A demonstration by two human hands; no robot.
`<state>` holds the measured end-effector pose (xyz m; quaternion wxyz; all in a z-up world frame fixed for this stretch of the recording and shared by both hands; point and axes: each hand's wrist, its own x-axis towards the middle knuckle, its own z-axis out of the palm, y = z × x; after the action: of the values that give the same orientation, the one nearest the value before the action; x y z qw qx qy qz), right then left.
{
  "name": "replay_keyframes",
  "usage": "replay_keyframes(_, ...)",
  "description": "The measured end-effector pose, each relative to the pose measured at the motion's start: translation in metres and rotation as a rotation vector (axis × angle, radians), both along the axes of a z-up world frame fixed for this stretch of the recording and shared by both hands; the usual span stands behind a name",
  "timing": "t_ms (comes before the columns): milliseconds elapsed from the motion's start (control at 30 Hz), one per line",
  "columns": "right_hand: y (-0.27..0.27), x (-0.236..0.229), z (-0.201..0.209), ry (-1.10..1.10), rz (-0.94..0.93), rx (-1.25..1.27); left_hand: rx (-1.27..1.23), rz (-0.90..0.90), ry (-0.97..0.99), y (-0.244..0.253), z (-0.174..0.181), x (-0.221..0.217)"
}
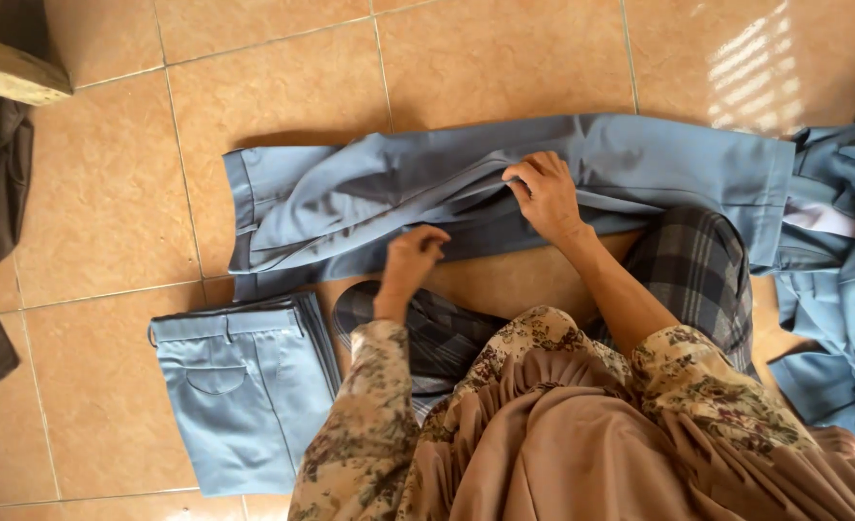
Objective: A person sitting on the floor folds several pairs of blue uniform pants into neat rectangles.
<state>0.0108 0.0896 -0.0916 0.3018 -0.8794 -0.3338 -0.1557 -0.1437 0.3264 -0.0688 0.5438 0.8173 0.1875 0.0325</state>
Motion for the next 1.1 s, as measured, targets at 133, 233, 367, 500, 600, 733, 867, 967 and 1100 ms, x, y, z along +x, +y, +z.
replay_keyframes(133,-0.003,-0.005,-0.01,0.027,0.063,-0.112,0.565,-0.207,0.334,-0.006,-0.075,0.008)
replay_keyframes(233,-0.015,-0.018,-0.011,0.056,0.098,-0.171,0.705,-0.202,0.482,0.016,-0.146,0.016)
replay_keyframes(367,-0.049,-0.024,-0.036,0.02,-0.026,-0.393,0.833,-0.002,0.114,0.016,-0.117,0.011)
replay_keyframes(500,-0.081,-0.029,-0.039,0.252,-0.137,-0.613,0.831,0.148,-0.148,0.01,-0.051,-0.002)
replay_keyframes(600,-0.092,-0.036,-0.035,0.432,-0.112,-0.581,0.761,-0.044,0.056,0.03,-0.068,-0.006)
replay_keyframes(733,-0.086,-0.043,-0.017,0.496,-0.03,-0.484,1.397,0.362,0.036,0.122,-0.239,-0.007)
replay_keyframes(867,-0.086,-0.05,-0.02,0.449,-0.018,-0.547,1.379,0.376,0.186,0.193,-0.177,-0.009)
replay_keyframes(967,-0.092,-0.042,-0.033,0.379,-0.007,-0.573,1.061,0.49,0.33,0.264,-0.166,-0.04)
replay_keyframes(1100,-0.102,-0.02,-0.051,0.43,-0.087,-0.436,1.09,0.475,0.546,0.224,-0.106,-0.044)
